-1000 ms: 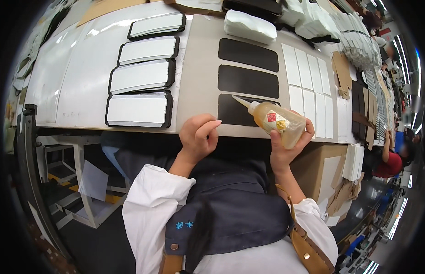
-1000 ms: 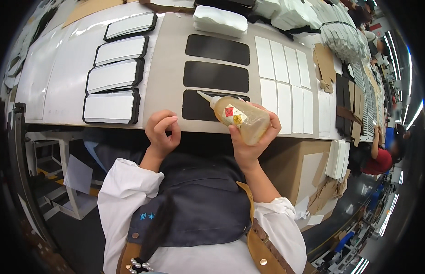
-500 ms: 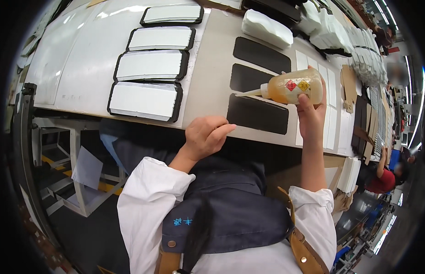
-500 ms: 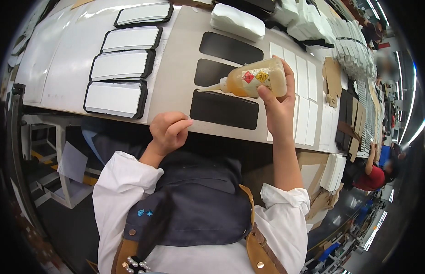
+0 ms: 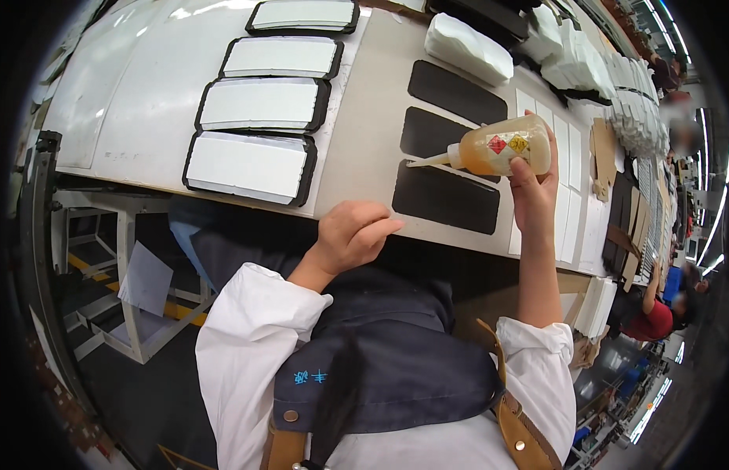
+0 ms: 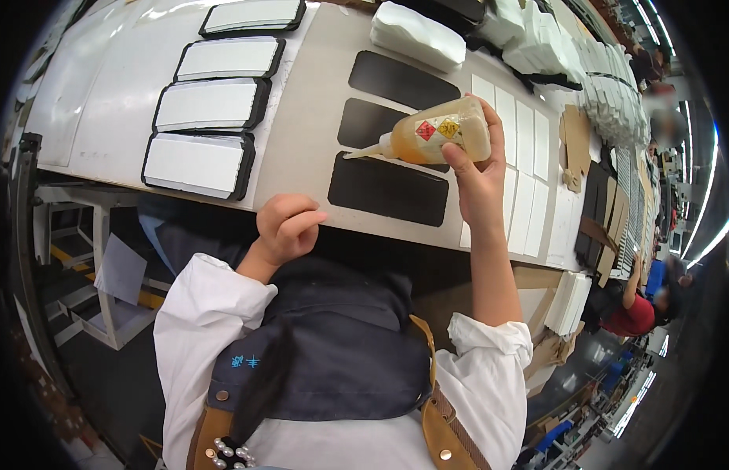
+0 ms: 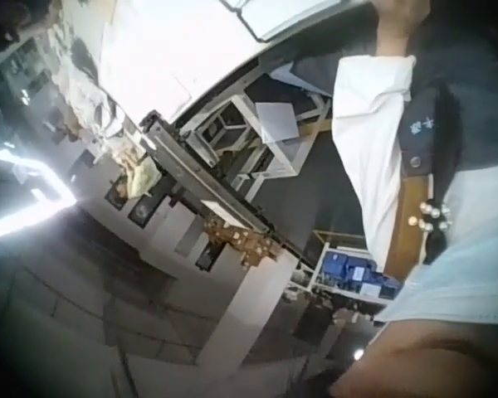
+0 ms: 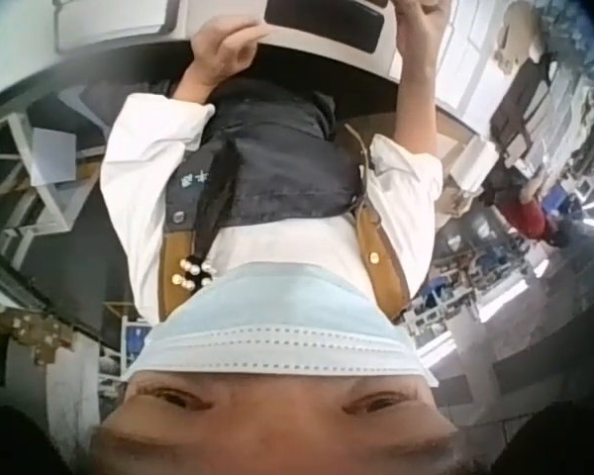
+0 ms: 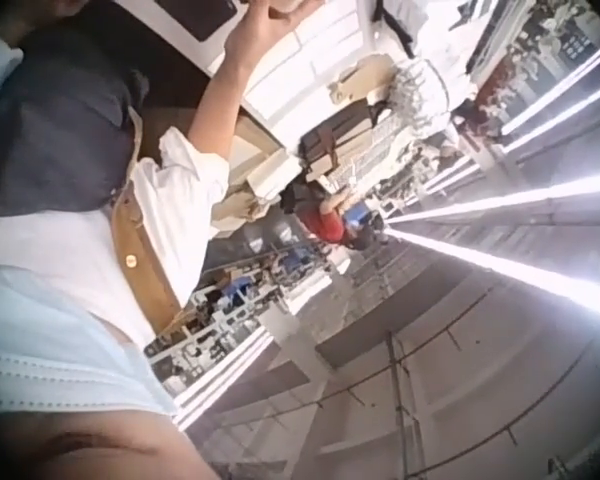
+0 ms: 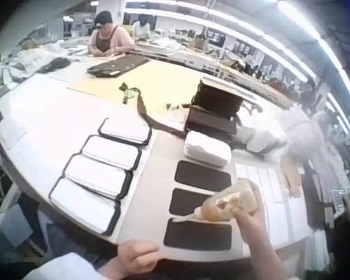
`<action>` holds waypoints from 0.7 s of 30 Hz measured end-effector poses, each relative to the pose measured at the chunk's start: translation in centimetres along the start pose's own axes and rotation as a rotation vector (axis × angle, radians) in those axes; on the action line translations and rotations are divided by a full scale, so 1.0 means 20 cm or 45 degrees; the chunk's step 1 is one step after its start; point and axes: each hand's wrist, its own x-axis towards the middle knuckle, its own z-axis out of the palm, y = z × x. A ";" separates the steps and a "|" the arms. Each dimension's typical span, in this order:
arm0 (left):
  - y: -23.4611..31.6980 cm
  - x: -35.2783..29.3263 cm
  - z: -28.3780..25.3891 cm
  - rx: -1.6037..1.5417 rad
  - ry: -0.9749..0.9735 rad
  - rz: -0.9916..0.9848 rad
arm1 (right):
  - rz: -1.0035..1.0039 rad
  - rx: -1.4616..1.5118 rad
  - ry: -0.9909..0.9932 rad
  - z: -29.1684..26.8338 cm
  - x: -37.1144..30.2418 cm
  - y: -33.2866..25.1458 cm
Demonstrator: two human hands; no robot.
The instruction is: Applying adhesive and lining to leather components at a workshop table.
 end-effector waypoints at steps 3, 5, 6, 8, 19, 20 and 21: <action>-0.01 -0.01 -0.01 -0.116 0.049 -0.027 | -0.005 -0.004 -0.033 -0.01 -0.01 0.00; -0.01 -0.01 -0.01 -0.170 0.073 -0.043 | 0.006 0.005 -0.054 -0.01 -0.02 -0.01; -0.01 -0.01 -0.01 -0.189 0.083 -0.059 | -0.003 0.005 -0.060 0.00 -0.04 -0.01; 0.00 -0.01 -0.01 -0.215 0.090 -0.074 | -0.011 0.004 -0.058 0.00 -0.06 -0.01; 0.00 0.00 -0.01 -0.182 0.108 -0.103 | 0.176 0.483 0.059 -0.18 -0.20 0.01; 0.00 0.00 -0.01 -0.203 0.106 -0.097 | 0.138 0.548 0.129 -0.24 -0.19 -0.01; 0.00 0.00 -0.01 -0.171 0.094 -0.098 | 0.101 0.619 0.195 -0.30 -0.19 -0.02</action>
